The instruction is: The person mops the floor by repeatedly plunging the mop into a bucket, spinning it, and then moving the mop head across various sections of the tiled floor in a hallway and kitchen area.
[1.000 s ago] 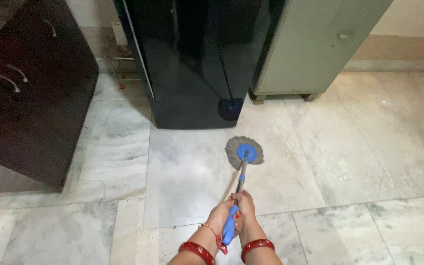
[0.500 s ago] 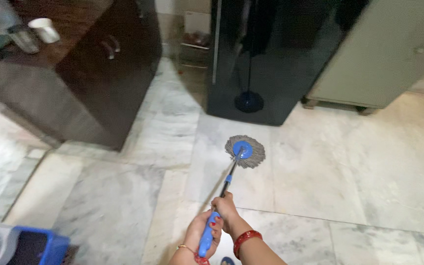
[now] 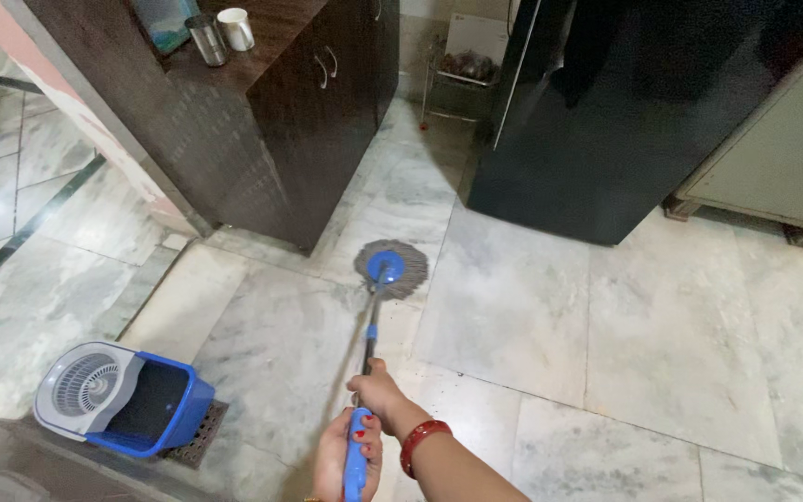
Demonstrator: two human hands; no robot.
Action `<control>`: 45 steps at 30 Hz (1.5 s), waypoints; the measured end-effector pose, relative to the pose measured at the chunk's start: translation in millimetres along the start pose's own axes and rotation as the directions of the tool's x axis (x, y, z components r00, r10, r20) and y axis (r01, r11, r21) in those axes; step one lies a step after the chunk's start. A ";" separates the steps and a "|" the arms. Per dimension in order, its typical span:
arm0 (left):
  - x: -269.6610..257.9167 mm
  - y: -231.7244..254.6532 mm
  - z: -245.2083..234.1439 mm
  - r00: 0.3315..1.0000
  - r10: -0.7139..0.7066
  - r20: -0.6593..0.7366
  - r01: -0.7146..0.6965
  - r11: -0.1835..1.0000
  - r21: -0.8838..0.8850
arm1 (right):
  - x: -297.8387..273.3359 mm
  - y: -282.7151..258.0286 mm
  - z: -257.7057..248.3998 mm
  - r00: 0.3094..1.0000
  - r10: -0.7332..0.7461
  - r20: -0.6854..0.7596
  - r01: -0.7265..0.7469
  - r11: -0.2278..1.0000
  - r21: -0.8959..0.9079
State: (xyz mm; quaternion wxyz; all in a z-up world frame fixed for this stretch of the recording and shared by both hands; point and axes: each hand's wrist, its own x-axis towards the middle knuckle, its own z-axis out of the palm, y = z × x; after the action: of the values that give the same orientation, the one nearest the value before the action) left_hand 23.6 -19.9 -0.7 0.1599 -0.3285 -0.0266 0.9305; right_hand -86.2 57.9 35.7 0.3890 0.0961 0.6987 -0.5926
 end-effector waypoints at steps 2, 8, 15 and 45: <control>-13.1 1.6 1.4 0.997 0.063 -0.032 -0.063 0.998 -0.008 | -5.4 -6.0 15.1 0.998 0.054 0.038 -0.055 0.998 0.033; -16.6 -12.6 18.1 0.973 0.182 -0.144 -0.156 0.972 0.177 | 5.2 11.3 11.9 0.979 0.085 0.184 -0.173 0.820 0.546; 8.3 -69.7 65.9 0.922 0.112 -0.372 0.075 0.888 0.453 | 22.8 54.6 -63.0 0.998 -0.022 0.059 -0.021 0.769 0.639; 256.7 -348.0 140.4 0.586 -0.728 -0.354 0.680 0.206 0.704 | -92.3 135.0 -430.2 0.624 0.330 -0.709 0.590 0.396 0.704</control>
State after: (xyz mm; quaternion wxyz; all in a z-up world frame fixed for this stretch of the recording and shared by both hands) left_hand -154.1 398.5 8.2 0.6893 -0.1473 0.2327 0.6701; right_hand -128.0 514.3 -7.5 -0.1221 0.4685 0.3554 -0.7995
